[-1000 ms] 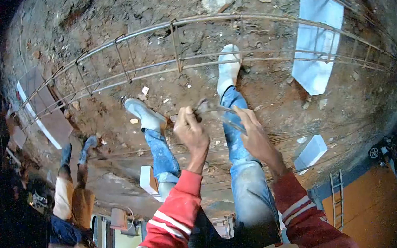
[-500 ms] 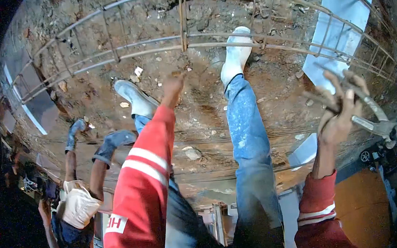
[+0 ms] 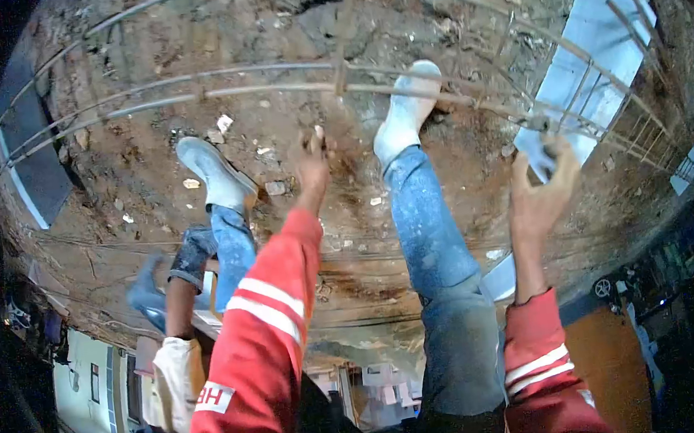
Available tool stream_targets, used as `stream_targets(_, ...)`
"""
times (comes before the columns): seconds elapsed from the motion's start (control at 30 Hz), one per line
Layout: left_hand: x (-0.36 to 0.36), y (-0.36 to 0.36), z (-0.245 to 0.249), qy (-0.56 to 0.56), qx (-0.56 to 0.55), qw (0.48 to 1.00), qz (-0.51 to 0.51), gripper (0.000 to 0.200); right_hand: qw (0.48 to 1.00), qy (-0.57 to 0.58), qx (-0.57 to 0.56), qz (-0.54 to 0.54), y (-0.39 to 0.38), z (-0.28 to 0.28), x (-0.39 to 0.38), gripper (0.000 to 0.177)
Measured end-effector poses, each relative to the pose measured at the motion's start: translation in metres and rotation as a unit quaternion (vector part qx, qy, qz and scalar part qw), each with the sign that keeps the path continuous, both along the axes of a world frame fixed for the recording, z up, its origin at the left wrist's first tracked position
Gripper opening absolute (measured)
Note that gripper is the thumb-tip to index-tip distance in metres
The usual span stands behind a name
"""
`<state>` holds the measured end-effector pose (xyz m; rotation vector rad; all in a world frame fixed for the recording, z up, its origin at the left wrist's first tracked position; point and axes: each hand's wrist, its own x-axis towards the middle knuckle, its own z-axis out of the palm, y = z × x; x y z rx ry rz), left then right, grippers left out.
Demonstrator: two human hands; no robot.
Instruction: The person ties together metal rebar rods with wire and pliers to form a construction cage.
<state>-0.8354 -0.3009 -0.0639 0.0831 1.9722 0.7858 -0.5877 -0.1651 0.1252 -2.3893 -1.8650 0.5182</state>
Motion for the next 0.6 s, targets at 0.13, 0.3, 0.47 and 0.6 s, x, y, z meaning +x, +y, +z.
stream_targets(0.13,-0.028,-0.030,0.064,-0.108,-0.024,0.991,0.072,0.016,0.982,-0.039,-0.184,0.028,0.000,0.039,-0.072,0.036)
stream_targets(0.3,-0.072,0.005,0.197,-0.155,-0.109,0.980,-0.055,0.017,0.929,0.201,-0.166,0.264,-0.004,0.073,-0.164,0.027)
stream_targets(0.47,-0.103,0.021,0.251,-0.089,0.025,0.934,-0.345,0.017,0.808,0.217,-0.186,0.516,-0.023,0.085,-0.209,0.026)
stream_targets(0.6,-0.132,0.053,0.274,-0.154,0.025,0.895,-0.418,0.021,0.795,0.324,-0.239,0.454,-0.006,0.077,-0.163,0.029)
